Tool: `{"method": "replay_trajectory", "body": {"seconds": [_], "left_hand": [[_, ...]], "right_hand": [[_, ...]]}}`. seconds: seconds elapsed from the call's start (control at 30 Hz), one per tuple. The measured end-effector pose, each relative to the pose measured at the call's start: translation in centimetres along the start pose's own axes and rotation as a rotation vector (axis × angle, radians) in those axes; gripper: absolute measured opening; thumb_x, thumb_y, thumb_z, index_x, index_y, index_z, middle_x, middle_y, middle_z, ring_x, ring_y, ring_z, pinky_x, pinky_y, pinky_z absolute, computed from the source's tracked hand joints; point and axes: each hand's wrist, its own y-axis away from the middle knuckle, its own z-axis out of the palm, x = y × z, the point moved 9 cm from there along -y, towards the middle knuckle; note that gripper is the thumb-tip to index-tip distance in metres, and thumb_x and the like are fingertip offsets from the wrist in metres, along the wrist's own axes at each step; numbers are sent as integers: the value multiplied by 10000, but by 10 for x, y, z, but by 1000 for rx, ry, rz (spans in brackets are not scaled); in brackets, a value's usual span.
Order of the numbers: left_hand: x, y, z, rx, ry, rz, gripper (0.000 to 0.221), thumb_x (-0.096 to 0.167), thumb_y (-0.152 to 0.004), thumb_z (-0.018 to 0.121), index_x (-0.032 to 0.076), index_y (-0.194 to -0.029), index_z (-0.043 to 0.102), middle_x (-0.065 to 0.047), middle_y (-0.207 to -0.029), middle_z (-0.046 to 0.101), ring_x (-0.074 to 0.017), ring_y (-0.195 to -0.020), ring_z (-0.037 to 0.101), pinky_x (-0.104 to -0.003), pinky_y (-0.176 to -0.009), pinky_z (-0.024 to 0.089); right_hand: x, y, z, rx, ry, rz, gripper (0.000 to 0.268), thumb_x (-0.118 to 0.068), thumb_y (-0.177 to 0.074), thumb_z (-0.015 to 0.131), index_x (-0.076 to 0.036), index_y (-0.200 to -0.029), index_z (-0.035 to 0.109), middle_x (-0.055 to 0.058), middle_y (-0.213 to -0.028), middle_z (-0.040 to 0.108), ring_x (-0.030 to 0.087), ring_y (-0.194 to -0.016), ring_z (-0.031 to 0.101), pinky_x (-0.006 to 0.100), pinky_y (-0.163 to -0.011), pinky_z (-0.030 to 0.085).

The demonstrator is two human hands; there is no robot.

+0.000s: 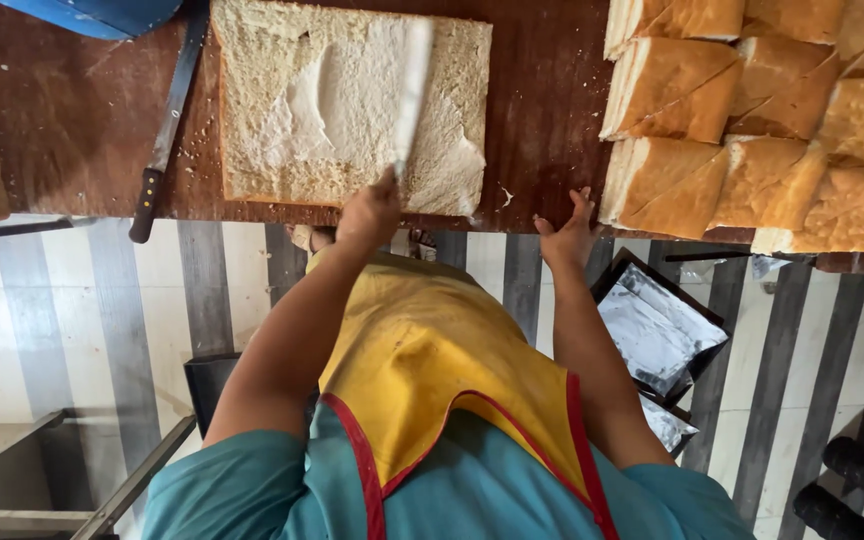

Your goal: Spreading cream onto large slices of bread and cutting them into pieces.

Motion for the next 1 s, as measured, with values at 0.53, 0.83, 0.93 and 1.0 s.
{"method": "replay_trajectory", "body": {"seconds": [0.53, 0.83, 0.93, 1.0], "left_hand": [[-81, 48, 32, -362, -82, 358, 448, 453, -1017, 546, 392, -1458, 597, -170, -722, 711, -194, -629, 638, -383, -755, 548], [-43, 12, -45, 234, 321, 151, 566, 393, -1008, 478, 141, -1510, 548, -80, -852, 749, -40, -578, 577, -275, -571, 525], [-5, -5, -17, 14, -15, 144, 527, 392, -1082, 249, 157, -1513, 442, -18, -1137, 711, -189, -508, 533, -414, -487, 527], [23, 2, -13, -68, -256, 59, 571, 374, -1082, 259, 191, -1622, 285, -214, -975, 727, -278, -689, 705, -423, -616, 632]], "right_hand": [[6, -7, 5, 40, -77, -71, 825, -241, -823, 852, -115, -1491, 386, 102, -1704, 243, 335, -1569, 204, 562, -1264, 108], [-64, 17, 43, 79, 73, -268, 463, -213, -910, 754, -87, -1327, 597, 148, -1223, 685, 300, -1160, 642, 440, -1047, 489], [-85, 30, 73, -116, -42, -263, 432, -294, -945, 760, -70, -1277, 598, 121, -1061, 740, 259, -977, 716, 391, -862, 577], [-91, 47, 92, -401, -304, 4, 490, -297, -941, 754, -42, -1278, 506, 138, -1020, 748, 233, -872, 721, 369, -728, 570]]}}
